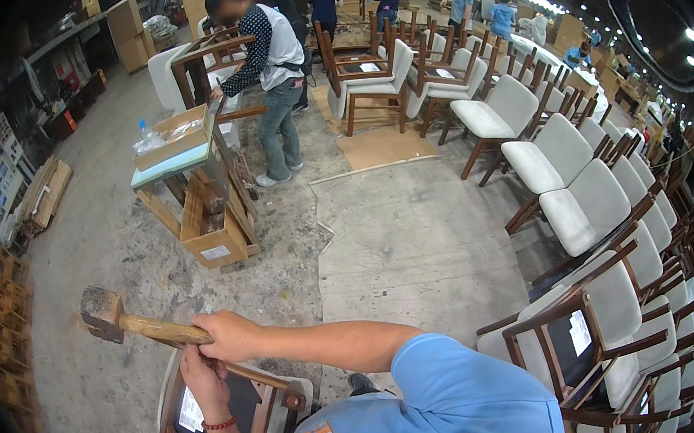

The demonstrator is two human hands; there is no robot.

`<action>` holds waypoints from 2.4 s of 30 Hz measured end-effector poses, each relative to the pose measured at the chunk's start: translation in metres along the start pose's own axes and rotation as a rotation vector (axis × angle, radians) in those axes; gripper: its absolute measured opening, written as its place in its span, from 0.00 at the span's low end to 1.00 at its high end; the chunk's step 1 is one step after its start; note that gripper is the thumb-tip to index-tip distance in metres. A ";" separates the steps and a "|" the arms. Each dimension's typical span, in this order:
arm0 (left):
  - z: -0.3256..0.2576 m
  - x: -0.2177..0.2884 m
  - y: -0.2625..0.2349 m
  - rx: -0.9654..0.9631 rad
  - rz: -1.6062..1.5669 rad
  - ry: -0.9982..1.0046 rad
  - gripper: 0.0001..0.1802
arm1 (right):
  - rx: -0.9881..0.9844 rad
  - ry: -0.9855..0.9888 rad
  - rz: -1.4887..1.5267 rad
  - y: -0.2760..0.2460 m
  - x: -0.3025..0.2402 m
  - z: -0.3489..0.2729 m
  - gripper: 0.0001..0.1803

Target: The person assembles a wooden chair by sanding the legs with a power sander, wiping them with a cloth, and tapping joints with a mallet. The person then attaches the upholstered seat cushion to the frame and places the completed chair upright.

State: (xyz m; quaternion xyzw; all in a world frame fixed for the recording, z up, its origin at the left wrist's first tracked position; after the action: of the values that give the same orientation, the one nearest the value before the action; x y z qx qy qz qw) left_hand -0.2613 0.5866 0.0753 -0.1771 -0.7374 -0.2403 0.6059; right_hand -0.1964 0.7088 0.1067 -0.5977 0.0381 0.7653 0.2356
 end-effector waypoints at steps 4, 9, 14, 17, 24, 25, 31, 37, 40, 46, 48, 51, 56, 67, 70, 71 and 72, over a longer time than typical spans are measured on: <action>0.002 0.012 0.007 0.005 0.071 0.077 0.19 | 0.061 -0.076 -0.029 -0.006 -0.010 0.006 0.16; -0.001 0.043 -0.019 -0.131 0.303 0.117 0.21 | 0.044 -0.048 -0.028 0.006 -0.016 0.033 0.18; 0.014 0.069 -0.094 -0.113 0.402 0.415 0.20 | -0.042 0.127 0.376 0.046 -0.052 0.067 0.16; 0.020 0.080 -0.149 0.012 0.443 0.437 0.19 | -0.186 0.382 0.677 0.084 -0.080 0.088 0.15; -0.003 0.101 -0.251 0.282 0.344 0.457 0.14 | -0.388 0.480 0.766 0.217 -0.074 0.134 0.16; -0.003 0.103 -0.272 0.286 0.286 0.391 0.14 | -0.356 0.494 0.633 0.222 -0.063 0.135 0.17; -0.081 0.163 -0.444 0.930 0.537 0.602 0.19 | -0.473 0.529 0.444 0.243 -0.075 0.121 0.14; -0.061 0.096 -0.496 0.805 0.197 0.296 0.19 | -0.661 0.499 0.306 0.281 -0.073 0.132 0.14; -0.039 0.067 -0.501 0.634 -0.056 0.302 0.20 | -0.736 0.475 0.243 0.299 -0.072 0.135 0.16; -0.022 0.059 -0.499 0.570 -0.134 0.299 0.22 | -0.787 0.435 0.179 0.310 -0.067 0.144 0.16; -0.022 0.060 -0.497 0.596 -0.120 0.305 0.22 | -0.785 0.416 0.120 0.312 -0.069 0.148 0.17; -0.022 0.060 -0.496 0.622 -0.081 0.319 0.23 | -0.785 0.350 0.018 0.315 -0.073 0.156 0.18; -0.021 0.056 -0.495 0.687 -0.026 0.337 0.22 | -0.822 0.156 -0.126 0.321 -0.092 0.169 0.20; -0.010 0.055 -0.487 0.709 -0.060 0.402 0.21 | -0.638 -0.477 -0.221 0.343 -0.172 0.196 0.26; -0.025 0.034 -0.495 0.816 0.037 0.450 0.23 | -0.524 -0.457 0.186 0.326 -0.225 0.181 0.26; -0.031 0.025 -0.496 0.895 0.230 0.421 0.24 | -0.462 -0.458 0.382 0.326 -0.230 0.172 0.26; -0.030 0.020 -0.494 0.948 0.422 0.402 0.26 | -0.418 -0.479 0.431 0.326 -0.219 0.167 0.26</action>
State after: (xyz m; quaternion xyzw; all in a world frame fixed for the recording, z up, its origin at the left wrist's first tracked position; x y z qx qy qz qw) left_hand -0.5136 0.1632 0.0302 0.0202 -0.5832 0.2155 0.7830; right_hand -0.4401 0.4073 0.2853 -0.4152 -0.0501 0.9067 -0.0554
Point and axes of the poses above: each hand's wrist, its own z-axis towards the middle knuckle, its own y-axis out of the palm, x = y × z, the point moved 2 cm from there along z, towards the middle knuckle, and after that the axes turned 7 degrees about z, right-handed, at the moved point
